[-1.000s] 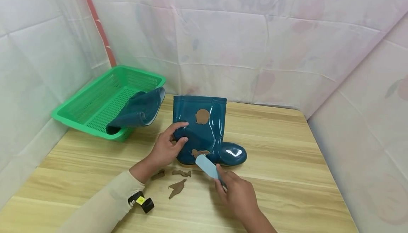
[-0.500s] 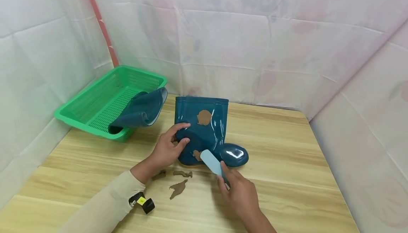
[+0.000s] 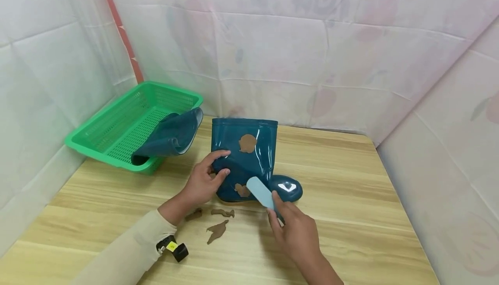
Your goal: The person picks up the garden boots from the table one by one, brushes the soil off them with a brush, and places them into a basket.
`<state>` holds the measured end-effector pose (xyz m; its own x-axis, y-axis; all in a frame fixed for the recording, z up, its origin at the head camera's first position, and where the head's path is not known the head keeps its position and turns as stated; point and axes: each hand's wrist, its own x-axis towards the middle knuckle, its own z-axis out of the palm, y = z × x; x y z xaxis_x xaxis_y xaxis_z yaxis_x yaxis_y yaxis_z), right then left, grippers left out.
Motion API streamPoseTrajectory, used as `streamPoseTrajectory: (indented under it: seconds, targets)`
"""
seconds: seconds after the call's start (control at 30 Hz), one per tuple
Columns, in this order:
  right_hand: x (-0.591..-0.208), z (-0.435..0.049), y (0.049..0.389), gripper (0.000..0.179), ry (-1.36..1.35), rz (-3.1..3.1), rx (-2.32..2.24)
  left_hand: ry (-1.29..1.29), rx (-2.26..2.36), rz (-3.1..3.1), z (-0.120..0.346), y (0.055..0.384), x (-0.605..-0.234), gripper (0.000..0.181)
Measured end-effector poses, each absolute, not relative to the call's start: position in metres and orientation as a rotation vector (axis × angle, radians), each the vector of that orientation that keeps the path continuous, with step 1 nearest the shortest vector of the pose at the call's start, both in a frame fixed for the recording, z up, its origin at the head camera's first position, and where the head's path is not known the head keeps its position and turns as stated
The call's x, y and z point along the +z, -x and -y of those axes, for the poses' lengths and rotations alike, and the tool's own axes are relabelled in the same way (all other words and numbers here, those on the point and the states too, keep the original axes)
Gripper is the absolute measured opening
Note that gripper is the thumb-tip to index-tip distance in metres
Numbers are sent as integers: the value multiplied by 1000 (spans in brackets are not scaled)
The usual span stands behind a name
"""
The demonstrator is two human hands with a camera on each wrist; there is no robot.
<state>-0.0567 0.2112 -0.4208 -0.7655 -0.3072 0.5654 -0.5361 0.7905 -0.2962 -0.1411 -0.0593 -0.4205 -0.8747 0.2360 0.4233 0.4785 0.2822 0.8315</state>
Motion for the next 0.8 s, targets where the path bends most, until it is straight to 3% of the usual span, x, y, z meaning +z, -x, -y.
streamPoseTrajectory:
  seconds: [0.8]
  targets:
    - [-430,-201,49,48,-679,2728,593,663,-1629,2338,60,141,-422,45]
